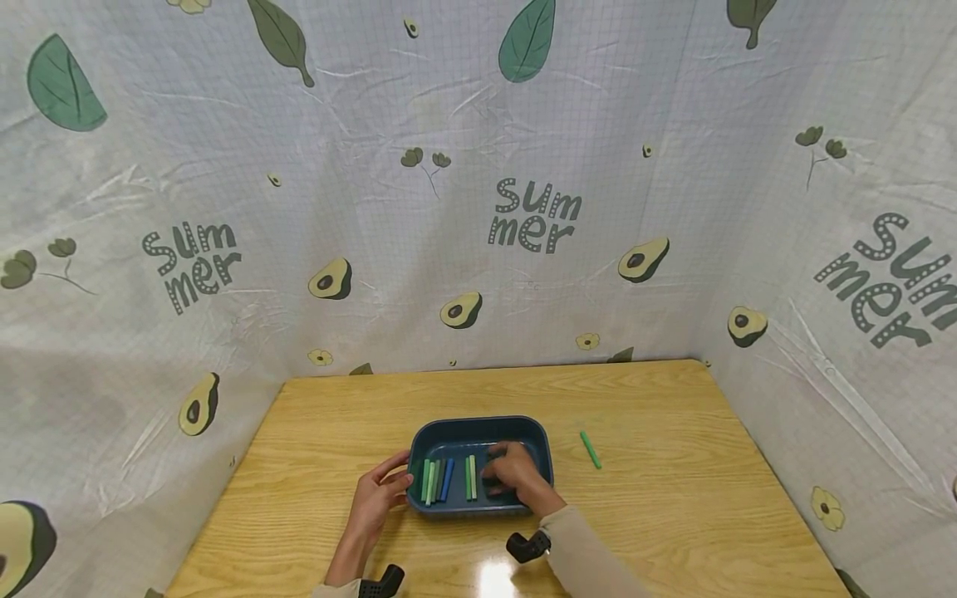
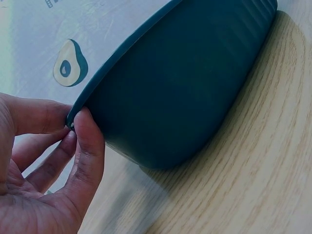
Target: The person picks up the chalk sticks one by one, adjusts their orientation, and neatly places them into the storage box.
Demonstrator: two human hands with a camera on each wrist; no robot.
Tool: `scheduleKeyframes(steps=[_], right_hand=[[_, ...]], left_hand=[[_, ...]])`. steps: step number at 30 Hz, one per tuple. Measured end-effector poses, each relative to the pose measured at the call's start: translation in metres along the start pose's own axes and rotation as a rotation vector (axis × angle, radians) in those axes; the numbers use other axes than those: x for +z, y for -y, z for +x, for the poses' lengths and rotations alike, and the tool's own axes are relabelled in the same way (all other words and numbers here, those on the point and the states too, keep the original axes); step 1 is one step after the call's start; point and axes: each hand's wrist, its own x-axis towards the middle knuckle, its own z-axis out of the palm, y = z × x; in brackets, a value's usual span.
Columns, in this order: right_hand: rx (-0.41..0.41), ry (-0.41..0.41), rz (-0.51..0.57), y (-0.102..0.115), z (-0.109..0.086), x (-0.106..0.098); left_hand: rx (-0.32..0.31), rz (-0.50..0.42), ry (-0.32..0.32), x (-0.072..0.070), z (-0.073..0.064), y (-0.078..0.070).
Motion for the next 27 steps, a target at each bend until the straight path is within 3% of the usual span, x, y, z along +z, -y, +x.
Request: scheduleKeyframes(steps=[8, 17, 27], right_hand=[[-0.074, -0.023, 0.029, 0.016, -0.01, -0.008], [-0.15, -0.161, 0.045, 0.035, -0.024, -0.03], [-0.217, -0.239, 0.074, 0.046, -0.037, -0.058]], left_hand=[[0.009, 0.0, -0.003, 0.0, 0.001, 0.0], [0.004, 0.005, -0.011, 0.001, 0.0, 0.0], [0.023, 0.008, 0.001, 0.001, -0.001, -0.001]])
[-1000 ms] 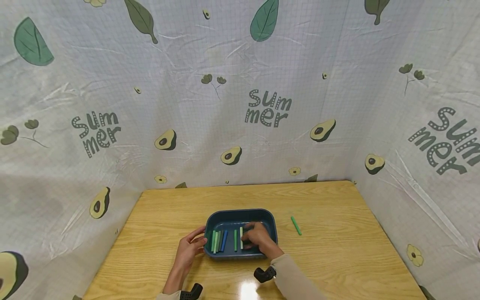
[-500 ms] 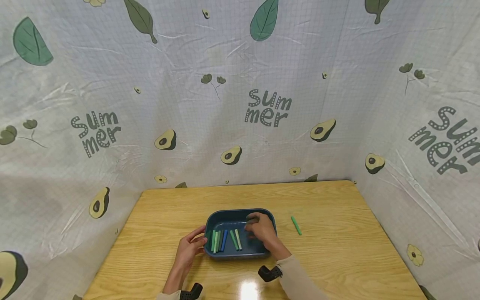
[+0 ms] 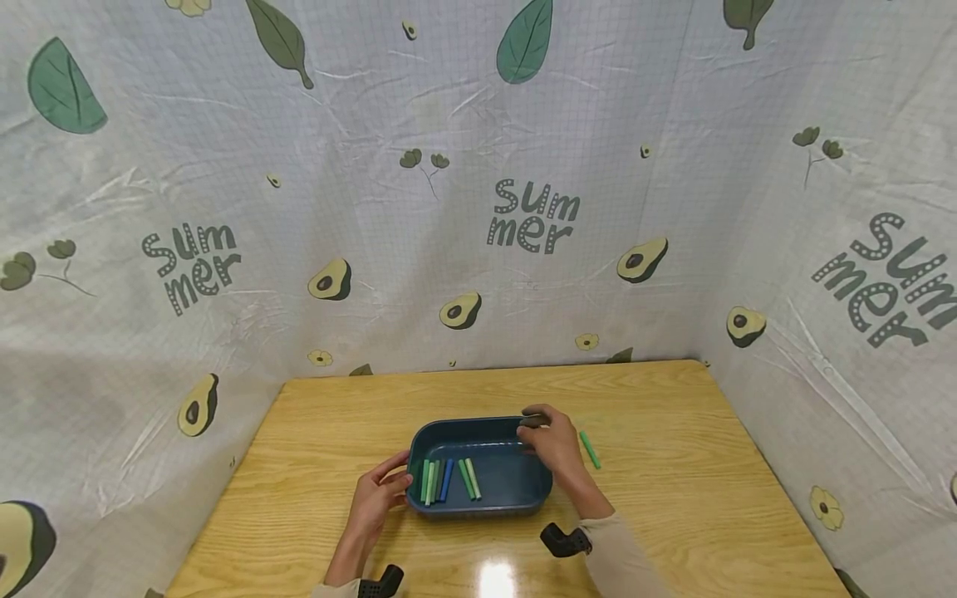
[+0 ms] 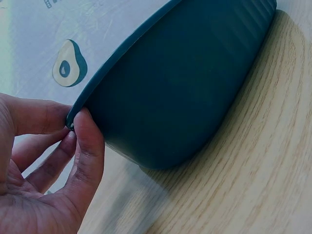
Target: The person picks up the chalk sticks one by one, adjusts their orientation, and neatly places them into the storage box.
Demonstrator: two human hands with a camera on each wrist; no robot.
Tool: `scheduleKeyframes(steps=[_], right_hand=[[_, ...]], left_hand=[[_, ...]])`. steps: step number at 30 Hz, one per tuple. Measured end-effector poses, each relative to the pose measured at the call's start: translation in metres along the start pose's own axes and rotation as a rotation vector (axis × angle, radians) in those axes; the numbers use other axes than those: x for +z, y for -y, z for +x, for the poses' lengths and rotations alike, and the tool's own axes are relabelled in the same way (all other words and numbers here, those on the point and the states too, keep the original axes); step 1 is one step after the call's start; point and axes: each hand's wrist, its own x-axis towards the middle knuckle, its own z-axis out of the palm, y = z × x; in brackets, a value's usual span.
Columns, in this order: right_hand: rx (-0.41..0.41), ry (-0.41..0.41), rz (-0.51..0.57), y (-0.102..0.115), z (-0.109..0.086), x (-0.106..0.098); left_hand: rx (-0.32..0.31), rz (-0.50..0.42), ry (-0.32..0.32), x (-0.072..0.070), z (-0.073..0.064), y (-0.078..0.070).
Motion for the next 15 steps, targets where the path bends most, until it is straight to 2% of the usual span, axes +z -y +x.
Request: scheduleKeyframes(steps=[9, 15], right_hand=[[-0.052, -0.056, -0.057, 0.001, -0.004, -0.025], [-0.062, -0.142, -0.098, -0.003, -0.002, -0.04]], left_hand=[[-0.025, 0.002, -0.012, 0.001, 0.001, 0.001], [-0.021, 0.009, -0.005, 0.0, 0.001, 0.001]])
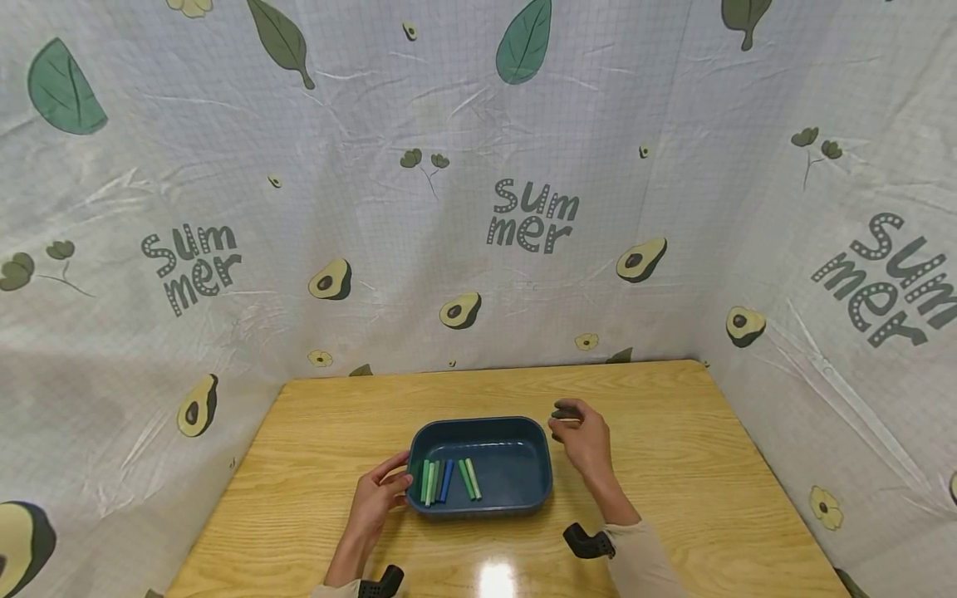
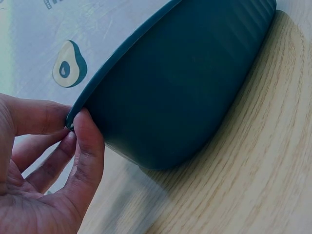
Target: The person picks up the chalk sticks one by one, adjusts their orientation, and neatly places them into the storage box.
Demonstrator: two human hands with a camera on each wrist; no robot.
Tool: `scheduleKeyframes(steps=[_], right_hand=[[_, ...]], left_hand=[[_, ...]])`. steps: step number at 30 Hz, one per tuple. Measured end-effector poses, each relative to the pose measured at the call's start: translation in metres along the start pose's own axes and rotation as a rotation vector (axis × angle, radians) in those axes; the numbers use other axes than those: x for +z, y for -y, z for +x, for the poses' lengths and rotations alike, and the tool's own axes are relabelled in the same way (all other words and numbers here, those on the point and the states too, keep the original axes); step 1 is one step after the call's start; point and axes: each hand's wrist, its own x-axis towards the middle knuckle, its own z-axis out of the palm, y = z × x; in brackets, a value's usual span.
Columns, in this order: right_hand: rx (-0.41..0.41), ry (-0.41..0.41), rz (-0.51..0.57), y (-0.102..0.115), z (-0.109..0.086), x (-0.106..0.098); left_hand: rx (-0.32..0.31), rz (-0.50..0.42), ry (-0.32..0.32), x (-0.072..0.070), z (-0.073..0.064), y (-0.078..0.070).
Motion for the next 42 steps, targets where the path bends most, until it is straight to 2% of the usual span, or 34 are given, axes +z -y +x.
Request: scheduleKeyframes(steps=[11, 33, 42], right_hand=[[-0.04, -0.132, -0.188, -0.017, 0.002, -0.021], [0.006, -0.318, -0.19, -0.066, 0.014, -0.021], [0.038, -0.32, -0.245, -0.082, 0.018, -0.02]], left_hand=[[-0.01, -0.009, -0.001, 0.002, -0.001, -0.003], [-0.012, -0.005, -0.017, 0.006, 0.002, -0.003], [-0.008, -0.007, -0.016, 0.007, 0.001, -0.004]])
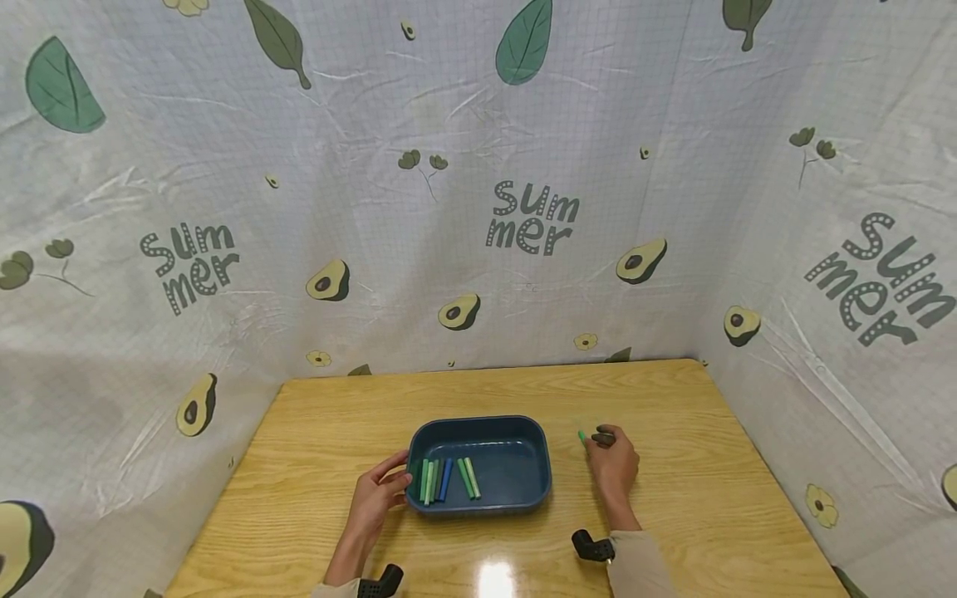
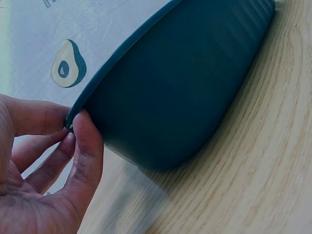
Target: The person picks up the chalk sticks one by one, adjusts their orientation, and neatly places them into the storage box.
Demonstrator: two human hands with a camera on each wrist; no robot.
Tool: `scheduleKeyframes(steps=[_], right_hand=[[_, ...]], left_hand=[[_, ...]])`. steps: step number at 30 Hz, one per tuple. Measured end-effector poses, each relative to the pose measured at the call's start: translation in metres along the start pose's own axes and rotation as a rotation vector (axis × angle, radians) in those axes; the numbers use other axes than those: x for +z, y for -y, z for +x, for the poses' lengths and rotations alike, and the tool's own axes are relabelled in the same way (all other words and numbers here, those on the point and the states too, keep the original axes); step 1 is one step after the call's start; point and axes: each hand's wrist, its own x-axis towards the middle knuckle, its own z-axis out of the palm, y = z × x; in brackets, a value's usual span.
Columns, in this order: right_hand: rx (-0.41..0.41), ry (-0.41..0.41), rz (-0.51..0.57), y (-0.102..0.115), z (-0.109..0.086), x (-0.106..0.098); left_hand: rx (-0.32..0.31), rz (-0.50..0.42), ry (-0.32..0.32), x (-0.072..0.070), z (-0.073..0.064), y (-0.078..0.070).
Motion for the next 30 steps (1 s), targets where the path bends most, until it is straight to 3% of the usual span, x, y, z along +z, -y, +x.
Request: scheduleKeyframes(steps=[15, 30], right_hand=[[0.017, -0.004, -0.066, -0.01, -0.002, 0.01], [-0.014, -0.071, -0.086, -0.018, -0.001, 0.018]], left_hand=[[0.007, -0.004, 0.004, -0.004, 0.002, 0.005], [0.016, -0.012, -0.002, -0.001, 0.0, 0.002]])
